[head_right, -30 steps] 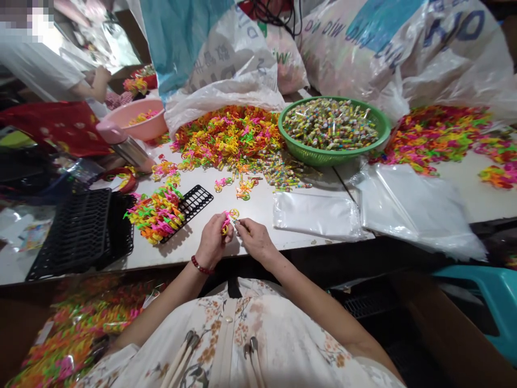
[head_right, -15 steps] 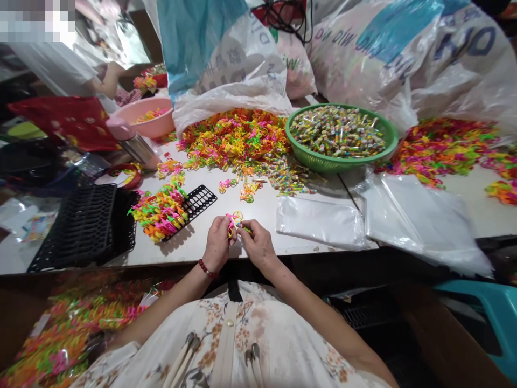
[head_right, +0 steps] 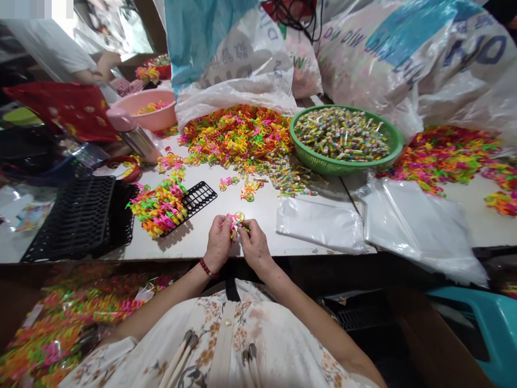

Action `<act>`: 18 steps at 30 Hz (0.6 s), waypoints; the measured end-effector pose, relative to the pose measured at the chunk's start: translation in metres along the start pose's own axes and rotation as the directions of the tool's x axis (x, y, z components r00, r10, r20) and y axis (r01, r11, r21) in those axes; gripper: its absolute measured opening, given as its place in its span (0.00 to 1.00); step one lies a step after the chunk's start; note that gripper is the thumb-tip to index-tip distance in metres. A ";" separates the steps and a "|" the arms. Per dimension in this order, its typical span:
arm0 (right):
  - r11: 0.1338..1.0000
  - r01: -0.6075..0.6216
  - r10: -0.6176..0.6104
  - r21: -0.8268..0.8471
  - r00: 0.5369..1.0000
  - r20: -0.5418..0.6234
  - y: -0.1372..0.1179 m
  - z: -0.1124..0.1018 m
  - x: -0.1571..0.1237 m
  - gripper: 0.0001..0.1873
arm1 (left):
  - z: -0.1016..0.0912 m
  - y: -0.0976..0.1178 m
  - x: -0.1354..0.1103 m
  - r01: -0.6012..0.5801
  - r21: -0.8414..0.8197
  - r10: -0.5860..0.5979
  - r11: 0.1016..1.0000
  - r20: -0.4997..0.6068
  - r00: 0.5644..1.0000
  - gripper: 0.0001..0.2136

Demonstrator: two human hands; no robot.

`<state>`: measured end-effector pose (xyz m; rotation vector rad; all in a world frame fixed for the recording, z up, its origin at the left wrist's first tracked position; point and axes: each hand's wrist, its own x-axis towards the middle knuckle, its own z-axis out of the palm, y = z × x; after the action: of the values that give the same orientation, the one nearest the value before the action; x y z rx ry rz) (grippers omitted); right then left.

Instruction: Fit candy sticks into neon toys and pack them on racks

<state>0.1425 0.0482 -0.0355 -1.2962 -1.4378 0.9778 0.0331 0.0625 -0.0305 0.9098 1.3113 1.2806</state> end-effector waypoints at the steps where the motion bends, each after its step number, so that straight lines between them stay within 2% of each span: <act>1: 1.000 0.000 0.000 -0.002 1.000 -0.002 0.000 0.000 0.000 0.10 | 0.001 0.000 -0.001 0.006 -0.005 -0.006 1.000 -0.006 1.000 0.12; 7: 1.000 0.005 -0.005 -0.018 1.000 -0.011 0.003 0.002 -0.001 0.11 | 0.005 0.001 0.000 0.082 -0.036 -0.084 0.996 -0.049 0.995 0.11; 12: 0.999 0.005 -0.006 -0.035 0.999 -0.031 0.002 0.003 -0.002 0.10 | 0.003 -0.001 0.000 0.047 0.076 -0.040 0.996 -0.096 0.995 0.12; 15: 0.990 0.084 -0.089 -0.110 0.995 -0.043 0.001 0.003 -0.003 0.09 | 0.002 -0.003 0.000 0.038 0.138 -0.020 0.990 -0.130 0.991 0.12; 18: 0.963 0.187 -0.198 -0.196 0.979 -0.041 0.002 0.002 -0.003 0.08 | 0.004 -0.004 0.001 0.076 0.145 -0.055 0.987 -0.143 0.988 0.11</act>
<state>0.1413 0.0455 -0.0387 -1.2828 -1.6081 0.6790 0.0370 0.0633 -0.0341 0.8863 1.5511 1.2238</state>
